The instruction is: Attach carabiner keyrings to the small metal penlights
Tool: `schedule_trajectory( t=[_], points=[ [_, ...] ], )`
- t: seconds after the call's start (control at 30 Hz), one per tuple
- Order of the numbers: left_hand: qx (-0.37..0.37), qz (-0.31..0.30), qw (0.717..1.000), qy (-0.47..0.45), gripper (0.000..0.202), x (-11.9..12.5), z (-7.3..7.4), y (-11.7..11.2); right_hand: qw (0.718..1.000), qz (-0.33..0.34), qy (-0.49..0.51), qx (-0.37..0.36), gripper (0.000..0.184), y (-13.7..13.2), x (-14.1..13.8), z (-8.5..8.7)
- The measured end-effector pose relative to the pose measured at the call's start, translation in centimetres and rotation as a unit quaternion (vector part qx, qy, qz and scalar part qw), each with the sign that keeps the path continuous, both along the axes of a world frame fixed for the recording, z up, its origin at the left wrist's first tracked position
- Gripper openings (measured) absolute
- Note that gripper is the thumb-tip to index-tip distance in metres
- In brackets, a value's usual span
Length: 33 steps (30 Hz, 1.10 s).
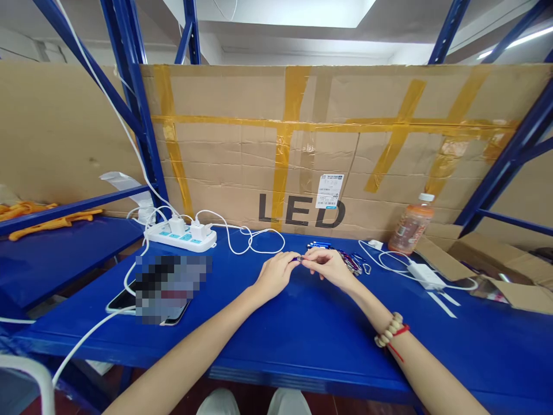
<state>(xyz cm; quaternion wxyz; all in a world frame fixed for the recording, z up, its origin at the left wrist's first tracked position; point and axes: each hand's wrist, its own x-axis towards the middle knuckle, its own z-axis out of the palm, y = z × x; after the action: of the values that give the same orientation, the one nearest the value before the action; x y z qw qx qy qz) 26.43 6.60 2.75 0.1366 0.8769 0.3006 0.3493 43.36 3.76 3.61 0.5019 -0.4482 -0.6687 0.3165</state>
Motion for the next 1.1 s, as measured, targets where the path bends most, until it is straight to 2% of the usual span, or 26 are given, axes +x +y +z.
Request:
schedule_trajectory(
  t=[0.17, 0.37, 0.5, 0.77, 1.1],
  points=[
    [0.032, -0.038, 0.998, 0.041, 0.024, -0.46, 0.04, 0.07, 0.999, 0.025, -0.024, -0.013, 0.023, -0.05, 0.15, -0.17],
    [0.026, -0.053, 0.997, 0.047, 0.021, -0.83, -0.05, -0.22, 0.998, 0.017, -0.043, -0.042, 0.026, -0.24, 0.00, -0.24],
    [0.033, -0.065, 0.996, 0.042, 0.019, -0.91, -0.20, -0.17, 0.999, 0.014, -0.040, -0.031, 0.029, -0.27, -0.24, -0.32],
    [0.077, -0.053, 0.995, 0.031, 0.012, -0.89, -0.51, 0.38, 1.000, 0.009, -0.028, 0.006, 0.030, -0.01, -0.38, -0.64],
    [0.133, -0.019, 0.990, 0.031, 0.016, -0.41, -0.54, 0.32, 0.998, -0.020, -0.017, -0.050, 0.034, -0.02, -0.63, -0.58]
  ],
)
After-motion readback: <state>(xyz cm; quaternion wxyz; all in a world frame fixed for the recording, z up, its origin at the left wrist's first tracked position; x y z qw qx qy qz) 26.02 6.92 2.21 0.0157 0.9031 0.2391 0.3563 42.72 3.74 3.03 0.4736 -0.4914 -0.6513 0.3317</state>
